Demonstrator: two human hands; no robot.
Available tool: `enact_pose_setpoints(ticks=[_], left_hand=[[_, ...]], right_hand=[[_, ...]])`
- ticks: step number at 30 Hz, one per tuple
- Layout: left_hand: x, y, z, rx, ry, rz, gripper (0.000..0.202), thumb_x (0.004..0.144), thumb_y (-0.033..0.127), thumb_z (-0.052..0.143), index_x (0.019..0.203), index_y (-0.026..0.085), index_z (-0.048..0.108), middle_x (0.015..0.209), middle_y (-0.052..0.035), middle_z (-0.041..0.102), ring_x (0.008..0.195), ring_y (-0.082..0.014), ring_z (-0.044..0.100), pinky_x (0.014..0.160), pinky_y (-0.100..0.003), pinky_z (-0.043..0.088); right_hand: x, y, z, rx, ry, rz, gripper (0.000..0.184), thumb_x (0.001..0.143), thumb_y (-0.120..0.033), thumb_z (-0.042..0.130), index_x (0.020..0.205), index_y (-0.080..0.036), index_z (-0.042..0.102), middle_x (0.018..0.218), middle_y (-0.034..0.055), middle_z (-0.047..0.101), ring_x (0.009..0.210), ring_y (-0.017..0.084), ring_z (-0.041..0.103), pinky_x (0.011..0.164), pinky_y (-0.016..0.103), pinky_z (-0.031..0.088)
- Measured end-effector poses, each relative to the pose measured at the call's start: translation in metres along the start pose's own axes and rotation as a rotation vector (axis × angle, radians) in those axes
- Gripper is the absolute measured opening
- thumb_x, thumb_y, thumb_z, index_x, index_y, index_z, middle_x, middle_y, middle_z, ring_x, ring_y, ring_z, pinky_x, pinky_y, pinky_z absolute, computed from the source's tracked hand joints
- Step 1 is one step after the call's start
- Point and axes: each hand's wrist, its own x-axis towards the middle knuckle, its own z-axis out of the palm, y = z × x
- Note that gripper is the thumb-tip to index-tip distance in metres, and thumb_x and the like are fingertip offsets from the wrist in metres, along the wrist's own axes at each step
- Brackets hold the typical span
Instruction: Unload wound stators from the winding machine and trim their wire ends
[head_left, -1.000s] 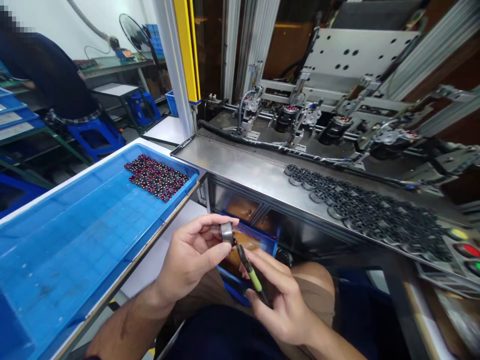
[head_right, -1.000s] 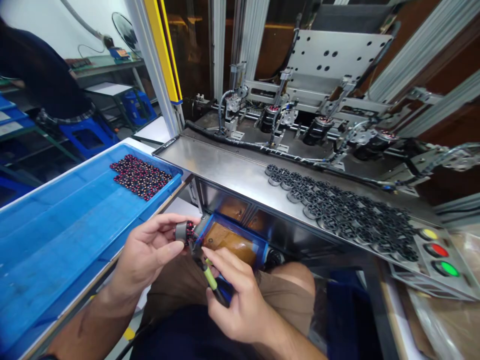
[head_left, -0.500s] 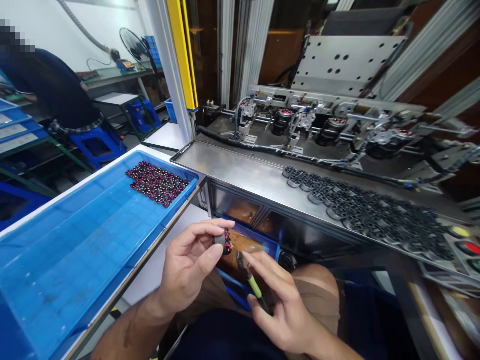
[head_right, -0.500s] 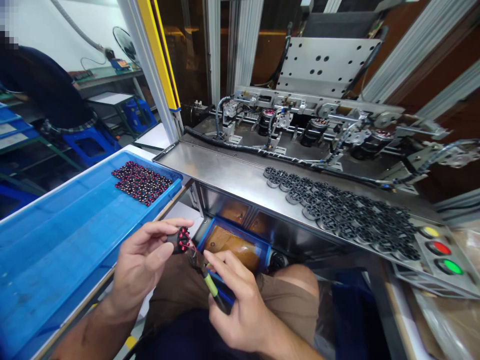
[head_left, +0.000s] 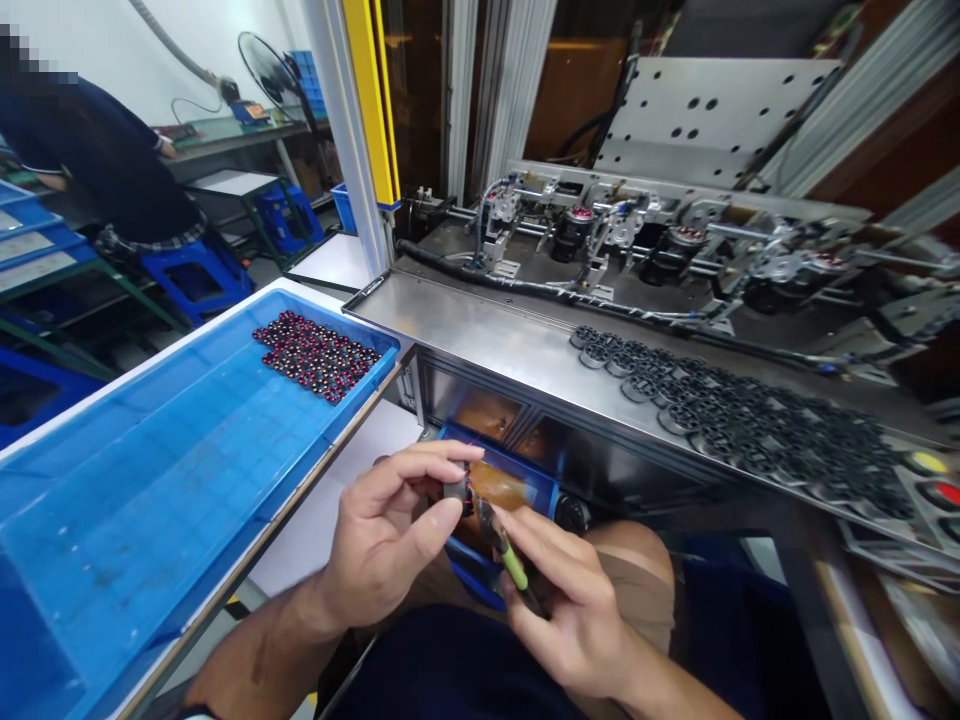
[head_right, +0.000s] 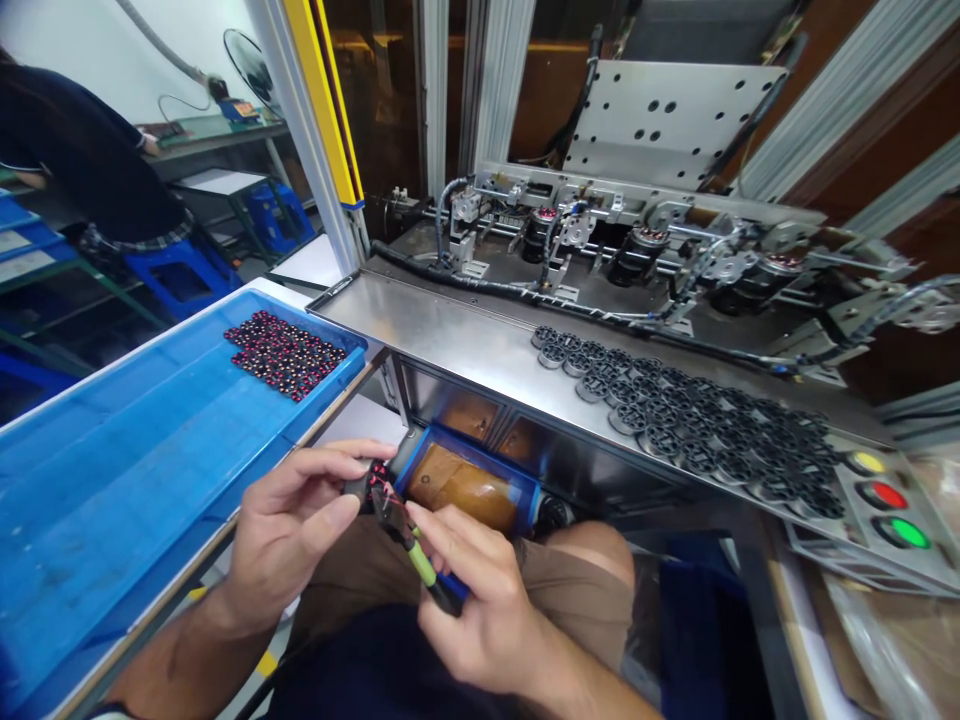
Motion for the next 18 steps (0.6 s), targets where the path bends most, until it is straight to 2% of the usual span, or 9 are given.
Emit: enact_pose_setpoints(ticks=[4,10,18], left_hand=[[-0.0018,-0.0007,-0.0008,-0.008,-0.014,0.008,0.029,0.088,0.006,0.060,0.110,0.023,0.066,0.122,-0.0038,0.069,0.117,-0.0158,0.063,0.101,-0.027,0.051],[-0.0020,-0.0007,-0.0012,0.017,-0.033,0.029,0.028,0.087,0.006,0.061,0.110,0.022,0.065,0.121,-0.0050,0.069,0.118,-0.0163,0.063,0.101,-0.027,0.051],[-0.0064,0.0026,-0.0004,0.022,-0.062,0.008,0.026,0.087,0.008,0.061,0.110,0.022,0.064,0.121,-0.0066,0.069,0.115,-0.0177,0.064,0.100,-0.029,0.051]], right_hand=[[0.0000,-0.0012,-0.0007,-0.028,0.044,0.031,0.071,0.078,-0.003,0.051,0.144,-0.027,0.044,0.085,0.0034,0.057,0.080,0.018,0.061,0.066,0.026,0.052],[0.0058,-0.0062,0.0000,-0.008,0.041,0.029,0.071,0.076,-0.006,0.053,0.145,-0.023,0.043,0.104,0.0081,0.059,0.101,0.022,0.061,0.081,0.031,0.054],[0.0046,-0.0051,0.0004,-0.022,0.075,-0.013,0.071,0.077,-0.002,0.053,0.144,-0.026,0.046,0.090,0.0047,0.063,0.080,0.018,0.063,0.068,0.027,0.053]])
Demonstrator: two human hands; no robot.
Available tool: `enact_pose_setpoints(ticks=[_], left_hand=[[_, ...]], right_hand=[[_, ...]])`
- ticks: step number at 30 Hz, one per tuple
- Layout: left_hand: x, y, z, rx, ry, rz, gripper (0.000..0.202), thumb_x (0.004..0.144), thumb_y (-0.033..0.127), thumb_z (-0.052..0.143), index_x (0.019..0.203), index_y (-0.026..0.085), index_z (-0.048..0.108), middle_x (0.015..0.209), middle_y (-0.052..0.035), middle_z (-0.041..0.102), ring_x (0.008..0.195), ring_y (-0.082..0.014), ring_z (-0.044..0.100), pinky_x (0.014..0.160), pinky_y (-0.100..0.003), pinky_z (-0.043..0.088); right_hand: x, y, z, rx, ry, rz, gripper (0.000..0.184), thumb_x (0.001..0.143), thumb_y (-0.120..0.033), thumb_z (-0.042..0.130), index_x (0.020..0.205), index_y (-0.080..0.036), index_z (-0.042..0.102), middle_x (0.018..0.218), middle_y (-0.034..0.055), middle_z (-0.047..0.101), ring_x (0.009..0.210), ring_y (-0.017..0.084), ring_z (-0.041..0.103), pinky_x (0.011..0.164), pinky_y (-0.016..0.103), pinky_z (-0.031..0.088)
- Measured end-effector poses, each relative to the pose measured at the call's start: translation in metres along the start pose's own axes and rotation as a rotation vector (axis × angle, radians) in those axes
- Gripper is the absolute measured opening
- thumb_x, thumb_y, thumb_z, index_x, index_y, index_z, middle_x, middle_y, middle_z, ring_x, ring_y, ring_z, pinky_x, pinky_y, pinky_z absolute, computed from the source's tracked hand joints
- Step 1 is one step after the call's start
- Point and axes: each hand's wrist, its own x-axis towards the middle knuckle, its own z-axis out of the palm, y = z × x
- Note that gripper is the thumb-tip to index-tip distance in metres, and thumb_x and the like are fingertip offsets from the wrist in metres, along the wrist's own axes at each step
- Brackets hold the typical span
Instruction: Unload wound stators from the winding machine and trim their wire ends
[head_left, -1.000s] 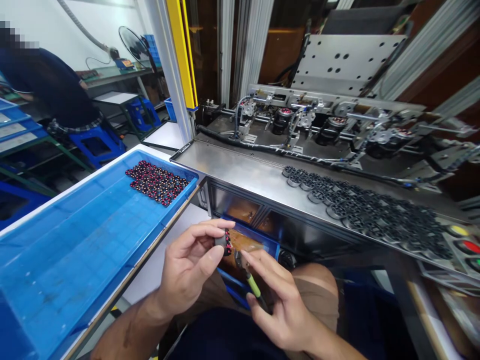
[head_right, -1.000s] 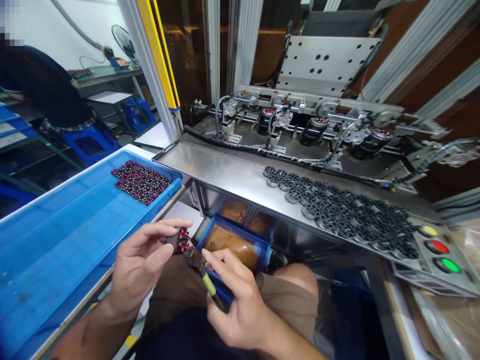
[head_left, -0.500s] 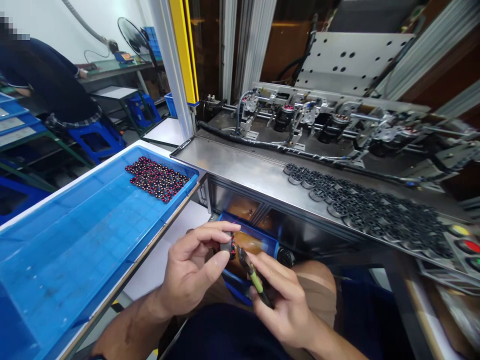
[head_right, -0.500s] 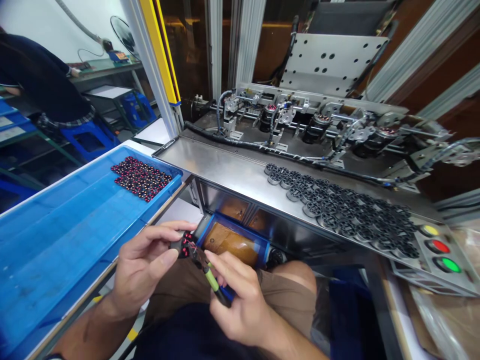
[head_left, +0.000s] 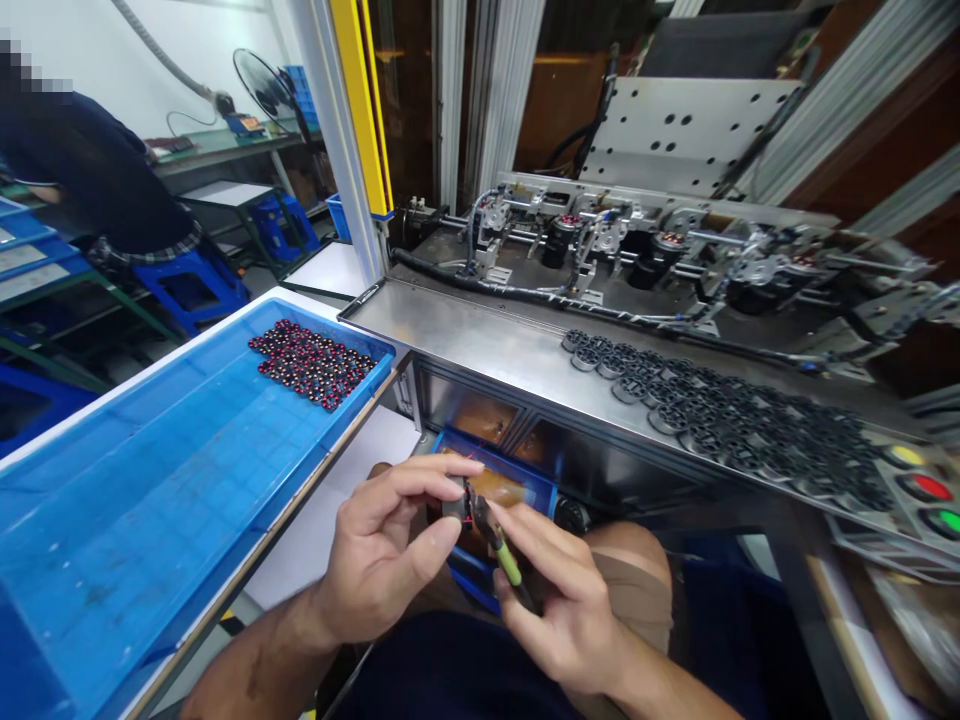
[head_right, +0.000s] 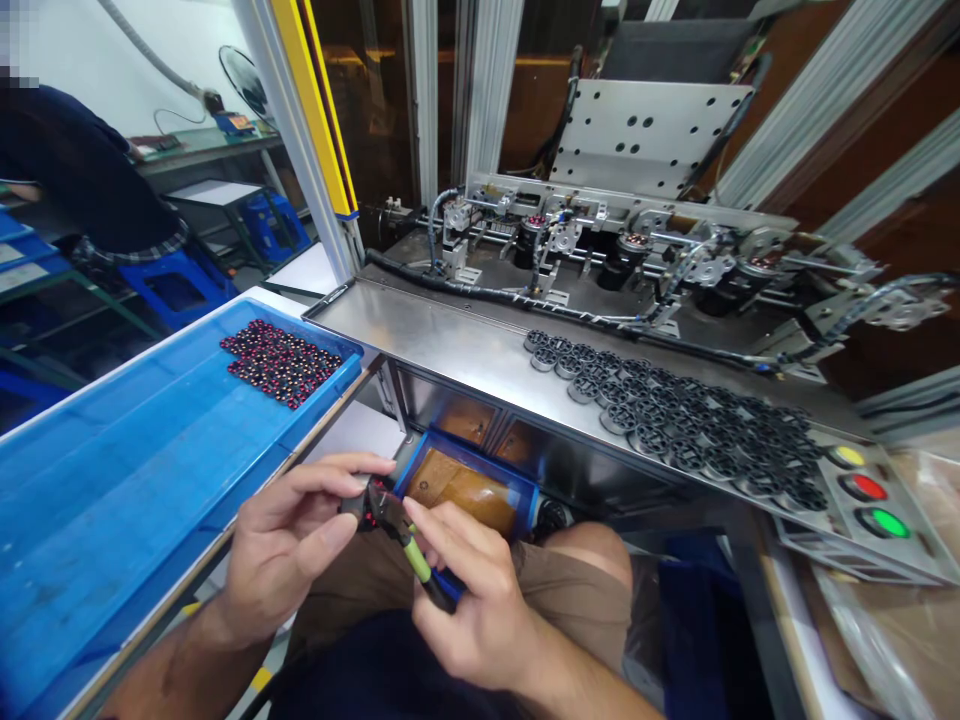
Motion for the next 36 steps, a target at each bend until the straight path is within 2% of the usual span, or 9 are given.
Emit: enact_pose_setpoints(ticks=[3,6,9,12,18,23,26,30,36], left_hand=[[0.002,-0.003,-0.002,0.005,-0.012,0.007,0.024,0.088,0.011,0.061,0.110,0.021,0.064,0.123,-0.0081,0.068,0.117,-0.0195,0.063,0.099,-0.031,0.052],[0.005,-0.009,-0.008,0.098,-0.068,0.120,0.023,0.087,0.009,0.063,0.108,0.020,0.064,0.133,-0.0106,0.062,0.117,-0.0216,0.062,0.098,-0.034,0.052],[0.008,-0.015,-0.015,0.207,-0.114,0.325,0.045,0.077,-0.001,0.069,0.117,0.020,0.061,0.143,-0.0125,0.051,0.111,-0.0218,0.064,0.094,-0.037,0.056],[0.010,-0.019,-0.018,0.261,-0.074,0.445,0.071,0.067,-0.005,0.076,0.130,0.018,0.052,0.138,-0.0149,0.052,0.110,-0.0246,0.065,0.091,-0.042,0.060],[0.013,-0.013,-0.015,0.560,-0.040,0.523,0.046,0.071,0.002,0.078,0.113,0.013,0.064,0.126,-0.0128,0.062,0.105,-0.0205,0.068,0.090,-0.032,0.061],[0.010,-0.009,-0.015,0.799,-0.019,0.563,0.043,0.074,0.012,0.079,0.113,0.018,0.063,0.121,-0.0098,0.066,0.101,-0.0195,0.071,0.084,-0.028,0.063],[0.007,-0.009,-0.017,0.882,-0.008,0.585,0.046,0.073,0.015,0.080,0.115,0.020,0.063,0.119,-0.0090,0.068,0.098,-0.0187,0.072,0.083,-0.026,0.063],[0.008,-0.008,-0.017,0.841,-0.050,0.574,0.049,0.073,0.009,0.078,0.119,0.019,0.062,0.119,-0.0103,0.070,0.101,-0.0197,0.072,0.085,-0.027,0.063],[0.015,-0.005,-0.010,0.526,-0.091,0.599,0.063,0.069,0.003,0.080,0.124,0.021,0.054,0.118,-0.0099,0.074,0.100,-0.0218,0.074,0.088,-0.036,0.064]], right_hand=[[-0.004,0.005,-0.003,-0.024,0.002,0.058,0.065,0.080,-0.005,0.054,0.141,-0.026,0.049,0.085,0.0036,0.065,0.075,0.017,0.063,0.068,0.027,0.054],[-0.007,0.009,-0.010,-0.090,0.017,0.203,0.059,0.082,-0.009,0.056,0.138,-0.023,0.054,0.087,0.0047,0.068,0.079,0.018,0.065,0.076,0.031,0.056],[-0.012,0.010,-0.018,-0.146,0.010,0.305,0.054,0.081,-0.012,0.057,0.135,-0.019,0.058,0.090,0.0070,0.070,0.081,0.019,0.067,0.079,0.033,0.057],[-0.019,0.004,-0.027,-0.166,-0.018,0.342,0.053,0.082,-0.013,0.055,0.135,-0.018,0.058,0.088,0.0068,0.070,0.079,0.019,0.067,0.078,0.032,0.058],[-0.033,-0.016,-0.043,-0.233,-0.029,0.380,0.054,0.076,-0.015,0.062,0.130,-0.017,0.064,0.100,0.0125,0.075,0.088,0.024,0.071,0.092,0.041,0.056],[-0.030,-0.037,-0.044,0.056,-0.037,0.367,0.064,0.073,-0.004,0.057,0.132,-0.027,0.062,0.085,0.0051,0.073,0.072,0.018,0.069,0.073,0.029,0.059],[-0.028,-0.045,-0.044,0.262,-0.034,0.391,0.071,0.074,0.000,0.055,0.136,-0.034,0.056,0.088,0.0040,0.071,0.072,0.016,0.068,0.067,0.028,0.059],[-0.026,-0.049,-0.046,0.427,-0.104,0.474,0.067,0.078,-0.004,0.059,0.139,-0.031,0.053,0.098,0.0084,0.070,0.083,0.019,0.070,0.076,0.034,0.060],[-0.023,-0.046,-0.041,0.498,-0.166,0.497,0.056,0.083,-0.019,0.065,0.138,-0.027,0.055,0.107,0.0113,0.070,0.094,0.023,0.069,0.089,0.043,0.056]])
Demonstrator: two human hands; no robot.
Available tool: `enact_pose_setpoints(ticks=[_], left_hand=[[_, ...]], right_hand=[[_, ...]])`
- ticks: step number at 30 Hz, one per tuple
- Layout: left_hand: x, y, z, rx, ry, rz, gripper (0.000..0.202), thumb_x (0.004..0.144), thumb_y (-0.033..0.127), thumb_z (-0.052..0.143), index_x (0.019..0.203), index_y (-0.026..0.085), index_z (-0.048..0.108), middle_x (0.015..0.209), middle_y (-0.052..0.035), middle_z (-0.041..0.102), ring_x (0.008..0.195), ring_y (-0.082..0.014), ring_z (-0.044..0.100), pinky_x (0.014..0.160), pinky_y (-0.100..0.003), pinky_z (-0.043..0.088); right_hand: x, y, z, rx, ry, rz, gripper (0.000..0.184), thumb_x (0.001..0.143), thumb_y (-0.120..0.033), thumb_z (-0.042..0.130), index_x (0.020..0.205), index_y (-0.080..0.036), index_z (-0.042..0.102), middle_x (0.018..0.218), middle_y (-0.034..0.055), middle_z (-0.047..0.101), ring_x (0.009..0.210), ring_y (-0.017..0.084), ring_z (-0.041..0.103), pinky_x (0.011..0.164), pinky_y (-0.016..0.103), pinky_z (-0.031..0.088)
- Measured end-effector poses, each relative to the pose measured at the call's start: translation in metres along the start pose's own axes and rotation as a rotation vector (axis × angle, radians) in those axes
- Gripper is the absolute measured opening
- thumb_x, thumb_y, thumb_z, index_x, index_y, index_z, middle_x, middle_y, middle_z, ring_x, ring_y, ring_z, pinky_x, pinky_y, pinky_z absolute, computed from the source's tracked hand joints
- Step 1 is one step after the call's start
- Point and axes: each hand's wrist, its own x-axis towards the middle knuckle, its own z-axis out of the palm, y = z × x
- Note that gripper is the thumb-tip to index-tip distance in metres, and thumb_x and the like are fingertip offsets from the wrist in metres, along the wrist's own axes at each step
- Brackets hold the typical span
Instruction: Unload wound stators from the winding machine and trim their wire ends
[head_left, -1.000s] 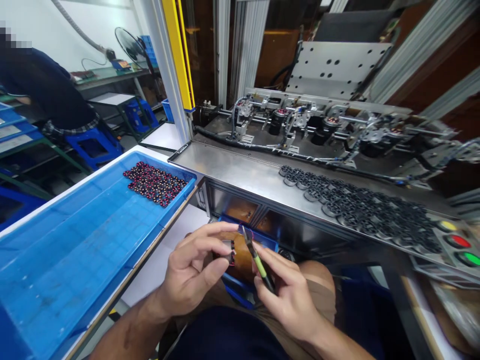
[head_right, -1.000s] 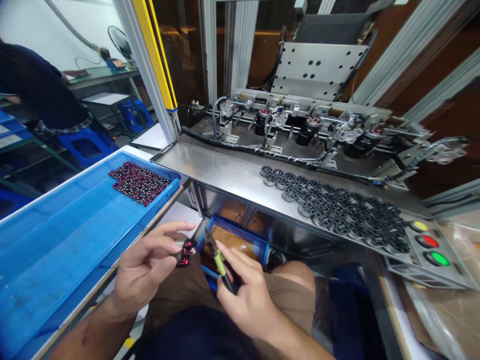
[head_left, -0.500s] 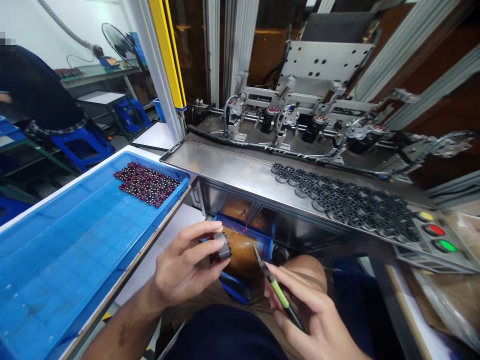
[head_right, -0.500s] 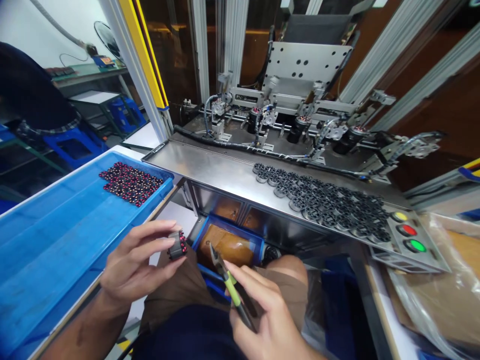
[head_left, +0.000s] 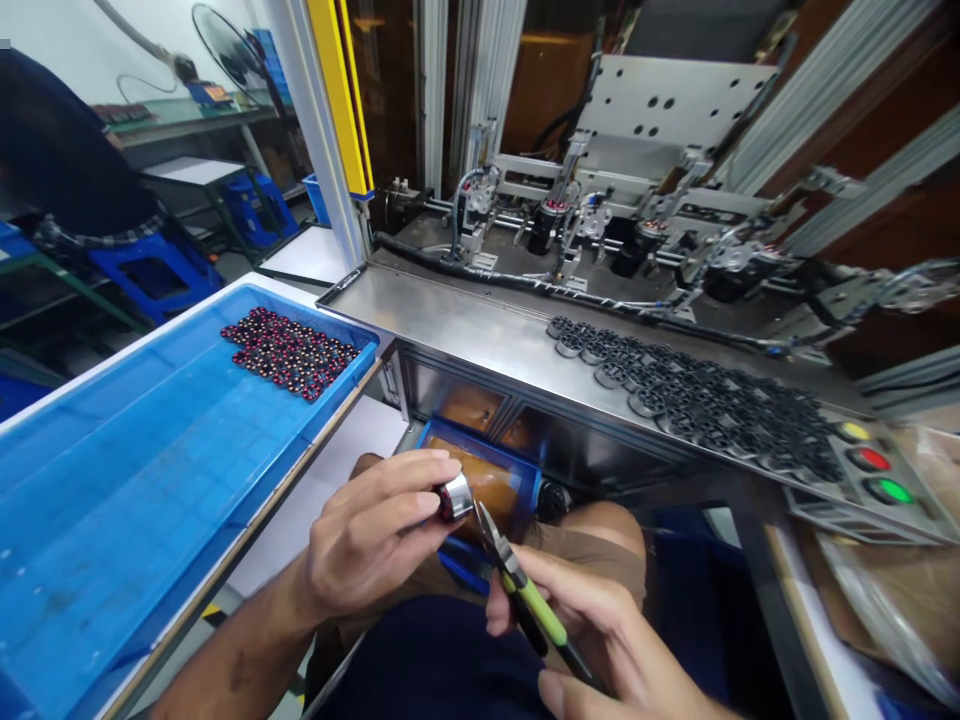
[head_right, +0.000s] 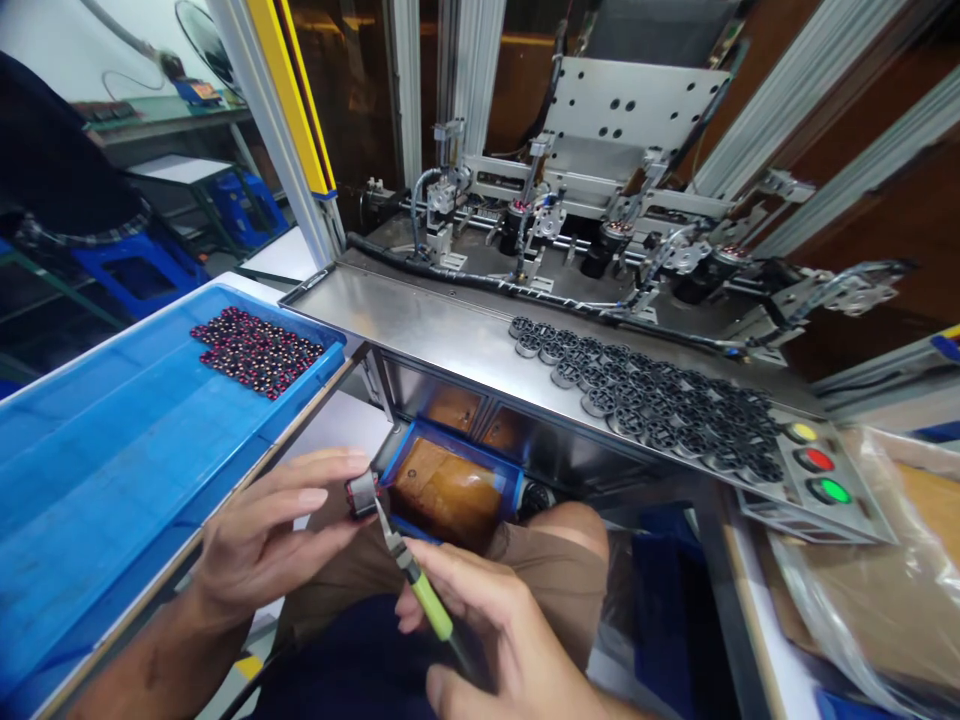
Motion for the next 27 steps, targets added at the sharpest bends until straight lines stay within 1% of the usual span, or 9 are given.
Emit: enact_pose_setpoints(ticks=[5,10,14,17,19,22,24,27], left_hand=[[0.003,-0.001,0.000,-0.070,0.006,-0.012,0.071,0.067,-0.003,0.079,0.129,0.020,0.051,0.115,-0.0123,0.074,0.099,-0.0226,0.074,0.089,-0.036,0.064],[0.002,-0.001,-0.001,-0.089,0.006,-0.033,0.066,0.070,-0.001,0.077,0.127,0.024,0.053,0.115,-0.0115,0.075,0.100,-0.0233,0.074,0.086,-0.039,0.064],[0.002,-0.002,-0.001,-0.086,0.015,-0.022,0.071,0.069,-0.002,0.078,0.130,0.022,0.052,0.113,-0.0125,0.075,0.100,-0.0229,0.074,0.088,-0.038,0.063],[0.001,-0.002,-0.001,-0.078,0.011,-0.037,0.072,0.068,-0.003,0.078,0.130,0.023,0.052,0.113,-0.0117,0.076,0.100,-0.0232,0.074,0.087,-0.038,0.064],[0.001,-0.002,-0.001,-0.068,0.007,-0.045,0.073,0.067,-0.003,0.079,0.129,0.024,0.053,0.113,-0.0110,0.076,0.100,-0.0233,0.074,0.086,-0.038,0.064],[0.001,-0.002,0.000,-0.069,0.015,-0.050,0.074,0.065,-0.004,0.080,0.128,0.024,0.054,0.113,-0.0104,0.076,0.099,-0.0232,0.074,0.086,-0.037,0.064],[0.000,-0.002,0.001,-0.079,0.030,-0.059,0.073,0.064,-0.004,0.080,0.127,0.024,0.055,0.113,-0.0100,0.076,0.099,-0.0228,0.074,0.086,-0.037,0.064],[0.000,-0.001,0.002,-0.091,0.038,-0.063,0.071,0.064,-0.004,0.080,0.126,0.022,0.056,0.113,-0.0106,0.076,0.099,-0.0226,0.074,0.088,-0.036,0.063]], right_hand=[[0.000,0.003,0.003,0.002,0.009,0.018,0.056,0.083,-0.019,0.063,0.138,-0.027,0.054,0.105,0.0109,0.069,0.092,0.023,0.069,0.086,0.043,0.058],[0.000,0.003,0.003,0.002,0.003,0.034,0.057,0.083,-0.019,0.063,0.139,-0.027,0.053,0.104,0.0106,0.069,0.091,0.022,0.069,0.084,0.042,0.059],[0.001,0.005,0.003,0.023,-0.008,0.029,0.056,0.084,-0.019,0.062,0.139,-0.027,0.052,0.102,0.0100,0.068,0.090,0.021,0.069,0.084,0.041,0.059],[0.000,0.008,0.002,0.028,-0.010,0.030,0.058,0.085,-0.019,0.062,0.141,-0.027,0.050,0.103,0.0105,0.068,0.090,0.021,0.069,0.082,0.041,0.059],[0.000,0.010,0.002,0.041,-0.016,0.001,0.059,0.086,-0.016,0.061,0.142,-0.028,0.048,0.105,0.0102,0.067,0.091,0.020,0.068,0.082,0.040,0.059],[0.000,0.012,0.002,0.081,-0.031,-0.057,0.064,0.087,-0.007,0.057,0.143,-0.036,0.046,0.107,0.0071,0.066,0.092,0.018,0.067,0.084,0.039,0.058],[0.002,0.013,0.003,0.102,-0.034,-0.069,0.069,0.085,-0.004,0.055,0.143,-0.039,0.044,0.106,0.0052,0.066,0.092,0.017,0.067,0.084,0.038,0.058],[0.003,0.013,0.003,0.118,-0.034,-0.078,0.071,0.084,-0.002,0.056,0.144,-0.039,0.043,0.105,0.0049,0.066,0.091,0.017,0.066,0.083,0.037,0.058]])
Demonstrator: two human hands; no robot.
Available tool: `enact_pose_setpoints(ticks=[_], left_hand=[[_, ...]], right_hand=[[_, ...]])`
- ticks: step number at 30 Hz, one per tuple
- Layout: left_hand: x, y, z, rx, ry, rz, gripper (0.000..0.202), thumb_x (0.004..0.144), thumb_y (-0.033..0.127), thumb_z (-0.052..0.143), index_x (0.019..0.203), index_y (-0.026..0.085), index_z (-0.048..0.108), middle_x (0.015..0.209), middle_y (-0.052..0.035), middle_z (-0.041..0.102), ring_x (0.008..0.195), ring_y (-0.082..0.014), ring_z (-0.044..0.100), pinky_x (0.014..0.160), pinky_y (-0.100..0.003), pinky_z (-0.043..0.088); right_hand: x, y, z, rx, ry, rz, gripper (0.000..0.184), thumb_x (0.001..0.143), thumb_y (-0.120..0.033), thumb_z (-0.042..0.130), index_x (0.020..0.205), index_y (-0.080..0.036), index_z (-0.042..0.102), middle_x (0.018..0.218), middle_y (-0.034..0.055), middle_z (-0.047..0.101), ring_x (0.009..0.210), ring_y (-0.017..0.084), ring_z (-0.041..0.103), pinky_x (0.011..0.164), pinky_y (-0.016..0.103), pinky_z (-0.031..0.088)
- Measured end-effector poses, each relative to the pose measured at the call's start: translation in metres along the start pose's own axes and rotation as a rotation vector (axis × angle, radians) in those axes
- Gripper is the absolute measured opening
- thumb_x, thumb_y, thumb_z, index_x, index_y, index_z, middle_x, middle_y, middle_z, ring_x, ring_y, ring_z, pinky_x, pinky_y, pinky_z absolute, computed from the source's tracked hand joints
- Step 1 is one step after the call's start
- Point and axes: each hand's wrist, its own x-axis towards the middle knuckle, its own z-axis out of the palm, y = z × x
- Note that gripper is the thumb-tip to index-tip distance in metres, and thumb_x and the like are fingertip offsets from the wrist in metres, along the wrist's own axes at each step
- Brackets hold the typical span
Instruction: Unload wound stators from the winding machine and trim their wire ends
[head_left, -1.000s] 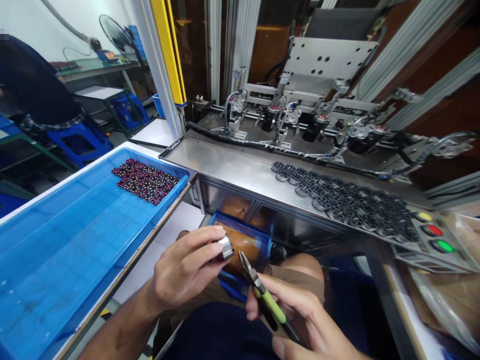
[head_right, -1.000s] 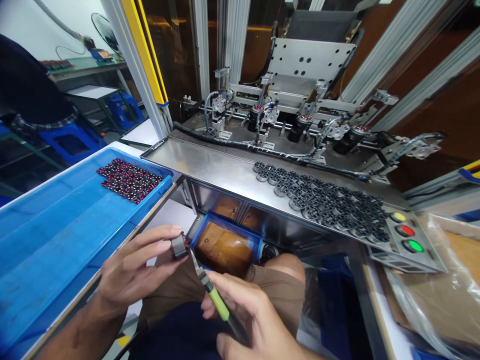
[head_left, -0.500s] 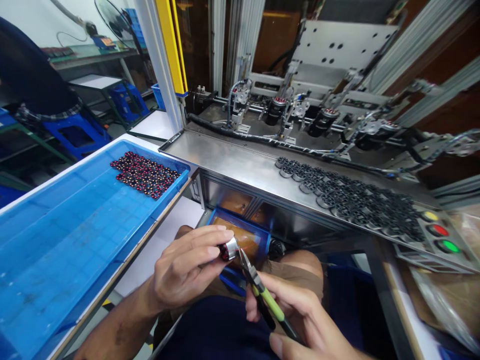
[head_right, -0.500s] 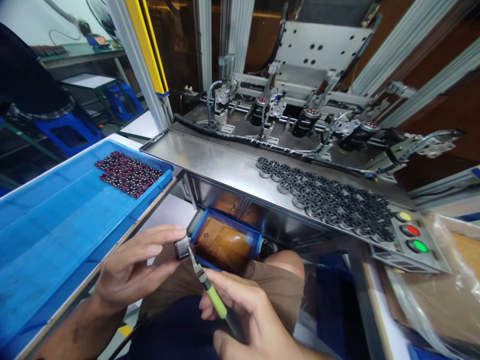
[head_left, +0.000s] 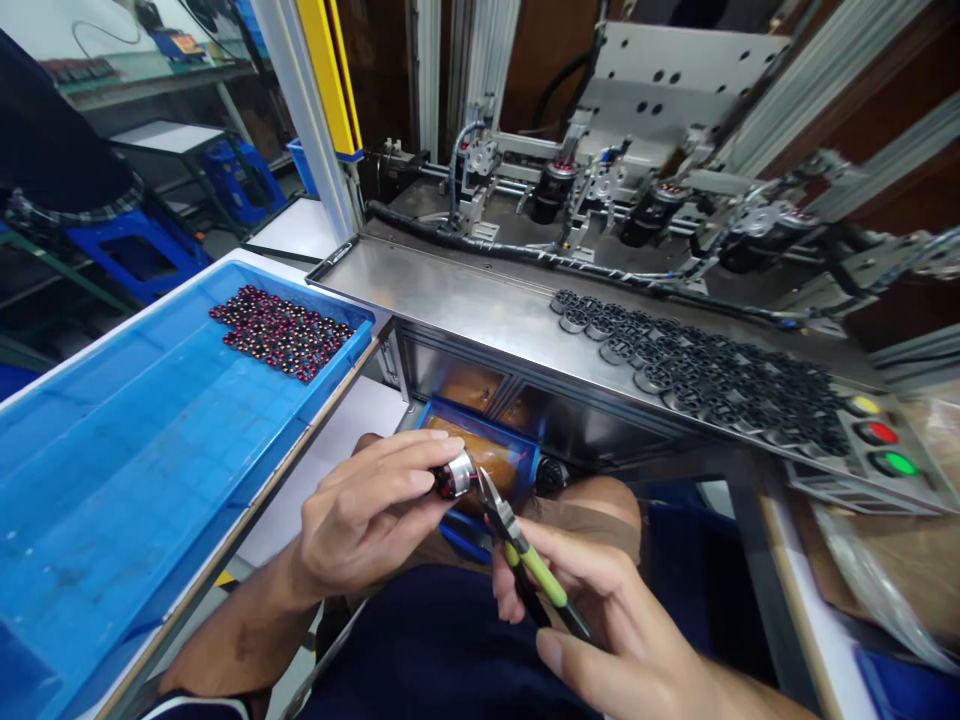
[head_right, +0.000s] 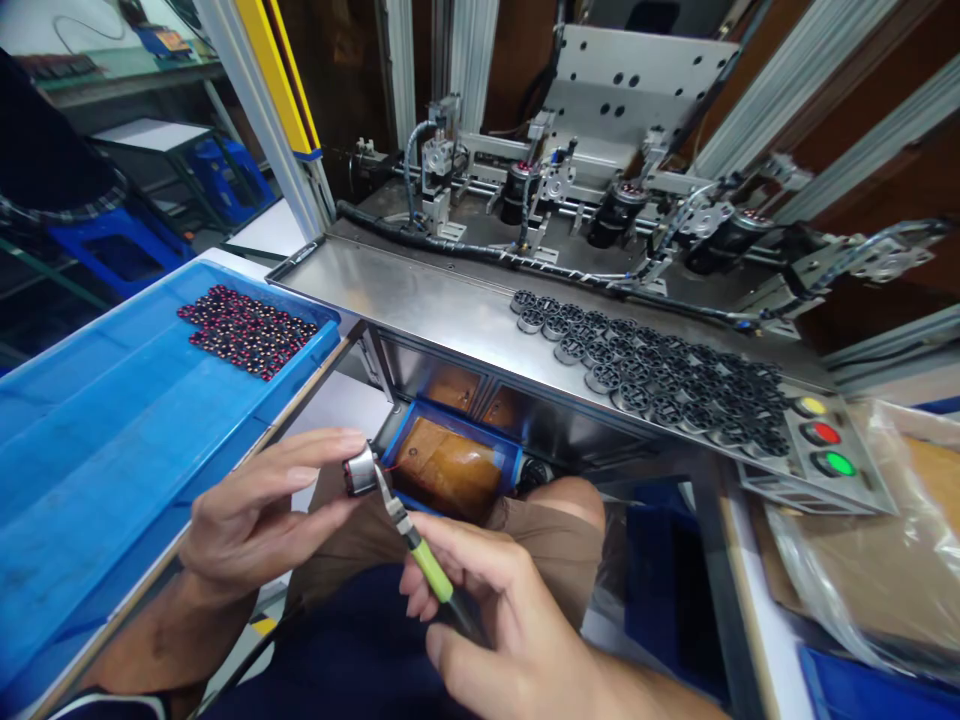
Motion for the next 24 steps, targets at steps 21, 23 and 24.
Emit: enact_pose_setpoints(ticks=[21,23,24], left_hand=[[-0.007,-0.001,0.002,0.077,-0.012,-0.012,0.071,0.065,-0.005,0.078,0.128,0.020,0.054,0.114,-0.0107,0.075,0.101,-0.0237,0.073,0.089,-0.040,0.064],[-0.008,-0.002,0.001,0.074,-0.001,-0.010,0.073,0.066,-0.004,0.078,0.129,0.021,0.052,0.114,-0.0104,0.075,0.101,-0.0240,0.074,0.087,-0.040,0.064],[-0.008,-0.003,0.001,0.076,0.004,-0.004,0.073,0.067,-0.003,0.078,0.130,0.021,0.052,0.114,-0.0108,0.074,0.101,-0.0239,0.074,0.087,-0.040,0.064]], right_hand=[[0.014,-0.006,-0.002,-0.139,0.072,0.188,0.038,0.081,-0.010,0.059,0.116,-0.021,0.067,0.074,-0.0015,0.055,0.067,0.011,0.051,0.065,0.023,0.046],[0.009,-0.001,-0.007,-0.128,0.139,0.168,0.045,0.086,-0.013,0.059,0.129,-0.026,0.060,0.085,0.0016,0.063,0.076,0.013,0.058,0.073,0.026,0.051],[0.005,0.002,-0.010,-0.120,0.156,0.161,0.049,0.087,-0.015,0.060,0.134,-0.029,0.057,0.092,0.0034,0.066,0.081,0.014,0.061,0.077,0.028,0.053]])
